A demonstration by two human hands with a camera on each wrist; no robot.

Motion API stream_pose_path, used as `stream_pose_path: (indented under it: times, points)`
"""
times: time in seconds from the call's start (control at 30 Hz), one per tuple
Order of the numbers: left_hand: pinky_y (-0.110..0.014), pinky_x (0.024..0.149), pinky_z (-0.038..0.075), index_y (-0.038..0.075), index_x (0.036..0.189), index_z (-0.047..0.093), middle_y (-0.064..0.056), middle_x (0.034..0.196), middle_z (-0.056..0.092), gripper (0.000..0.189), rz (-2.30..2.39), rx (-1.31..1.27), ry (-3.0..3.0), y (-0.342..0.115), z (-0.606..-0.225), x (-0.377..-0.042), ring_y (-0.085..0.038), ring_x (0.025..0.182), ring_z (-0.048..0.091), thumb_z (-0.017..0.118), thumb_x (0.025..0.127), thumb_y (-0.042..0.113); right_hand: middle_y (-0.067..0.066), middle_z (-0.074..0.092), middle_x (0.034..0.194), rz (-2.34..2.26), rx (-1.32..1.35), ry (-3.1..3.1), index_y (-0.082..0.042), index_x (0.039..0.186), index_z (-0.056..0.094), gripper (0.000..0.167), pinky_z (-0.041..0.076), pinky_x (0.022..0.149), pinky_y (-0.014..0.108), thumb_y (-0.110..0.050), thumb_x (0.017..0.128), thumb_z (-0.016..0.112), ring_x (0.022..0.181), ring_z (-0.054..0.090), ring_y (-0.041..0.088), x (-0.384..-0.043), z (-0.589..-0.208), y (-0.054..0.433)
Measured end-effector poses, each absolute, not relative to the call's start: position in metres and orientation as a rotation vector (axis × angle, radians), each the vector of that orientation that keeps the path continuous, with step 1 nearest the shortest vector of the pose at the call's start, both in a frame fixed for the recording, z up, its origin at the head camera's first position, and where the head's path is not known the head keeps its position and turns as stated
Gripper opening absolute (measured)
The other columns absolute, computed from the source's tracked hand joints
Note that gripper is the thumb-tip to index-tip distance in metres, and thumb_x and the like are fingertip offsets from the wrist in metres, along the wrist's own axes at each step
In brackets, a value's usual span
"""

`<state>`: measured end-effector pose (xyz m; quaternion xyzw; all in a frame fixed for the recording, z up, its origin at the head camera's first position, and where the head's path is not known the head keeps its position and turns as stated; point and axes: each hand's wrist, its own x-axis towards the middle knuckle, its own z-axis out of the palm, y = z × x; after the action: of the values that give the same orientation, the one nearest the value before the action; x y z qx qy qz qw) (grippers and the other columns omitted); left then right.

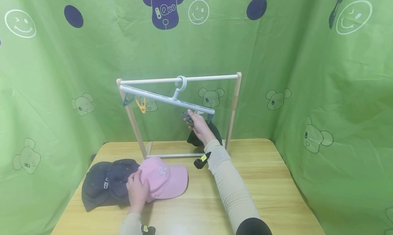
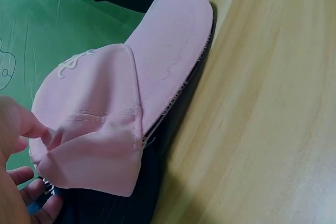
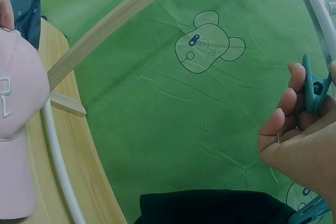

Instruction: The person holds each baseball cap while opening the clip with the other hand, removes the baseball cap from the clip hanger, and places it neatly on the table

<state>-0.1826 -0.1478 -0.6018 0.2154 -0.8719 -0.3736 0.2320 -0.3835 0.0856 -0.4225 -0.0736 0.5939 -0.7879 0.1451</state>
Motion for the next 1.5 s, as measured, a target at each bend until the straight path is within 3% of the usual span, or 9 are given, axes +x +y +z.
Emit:
stream_pose_path:
  times: [0.3, 0.77, 1.03, 1.17, 1.33, 1.5]
  points:
    - [-0.057, 0.095, 0.045, 0.007, 0.129, 0.059, -0.019, 0.132, 0.049, 0.042, -1.036, 0.572, -2.354, -0.147, -0.596, -0.185, -0.041, 0.118, 0.045, 0.064, 0.088, 0.014, -0.006, 0.061, 0.082, -2.263, -0.179, 1.764, -0.015, 0.108, 0.060, 0.024, 0.037, 0.068, 0.022, -0.035, 0.101, 0.049, 0.073, 0.049, 0.007, -0.384, -0.429, 0.089]
    - [-0.057, 0.095, 0.043, 0.008, 0.125, 0.061, -0.017, 0.131, 0.052, 0.039, -1.053, 0.527, -2.276, -0.142, -0.588, -0.193, -0.039, 0.118, 0.046, 0.063, 0.087, 0.011, -0.008, 0.060, 0.077, -2.287, -0.149, 1.803, -0.013, 0.098, 0.060, 0.018, 0.038, 0.067, 0.022, -0.030, 0.099, 0.055, 0.072, 0.049, 0.008, -0.383, -0.444, 0.094]
    - [-0.059, 0.094, 0.041, 0.011, 0.122, 0.064, -0.015, 0.129, 0.056, 0.036, -1.070, 0.462, -2.249, -0.133, -0.576, -0.199, -0.040, 0.119, 0.048, 0.063, 0.086, 0.011, -0.008, 0.060, 0.077, -2.279, -0.157, 1.803, -0.018, 0.090, 0.062, 0.017, 0.038, 0.066, 0.022, -0.030, 0.099, 0.054, 0.072, 0.048, 0.009, -0.378, -0.450, 0.100]
    - [-0.059, 0.095, 0.041, 0.012, 0.122, 0.064, -0.016, 0.127, 0.058, 0.035, -1.080, 0.447, -2.257, -0.129, -0.572, -0.202, -0.040, 0.119, 0.049, 0.063, 0.087, 0.011, -0.008, 0.058, 0.077, -2.272, -0.154, 1.810, -0.013, 0.100, 0.064, 0.021, 0.036, 0.064, 0.022, -0.031, 0.099, 0.054, 0.071, 0.048, 0.009, -0.380, -0.459, 0.105]
    - [-0.060, 0.094, 0.041, 0.012, 0.121, 0.065, -0.015, 0.125, 0.061, 0.035, -1.055, 0.411, -2.248, -0.126, -0.570, -0.207, -0.040, 0.117, 0.051, 0.062, 0.086, 0.009, -0.008, 0.058, 0.080, -2.248, -0.155, 1.833, 0.000, 0.125, 0.058, 0.042, 0.036, 0.063, 0.022, -0.033, 0.100, 0.053, 0.069, 0.049, 0.007, -0.379, -0.465, 0.113]
    - [-0.059, 0.091, 0.041, 0.009, 0.119, 0.066, -0.016, 0.124, 0.062, 0.032, -1.016, 0.368, -2.244, -0.123, -0.567, -0.212, -0.040, 0.114, 0.052, 0.063, 0.087, 0.009, -0.009, 0.059, 0.078, -2.273, -0.144, 1.833, 0.000, 0.122, 0.060, 0.040, 0.038, 0.061, 0.021, -0.032, 0.100, 0.054, 0.067, 0.050, 0.006, -0.376, -0.465, 0.122]
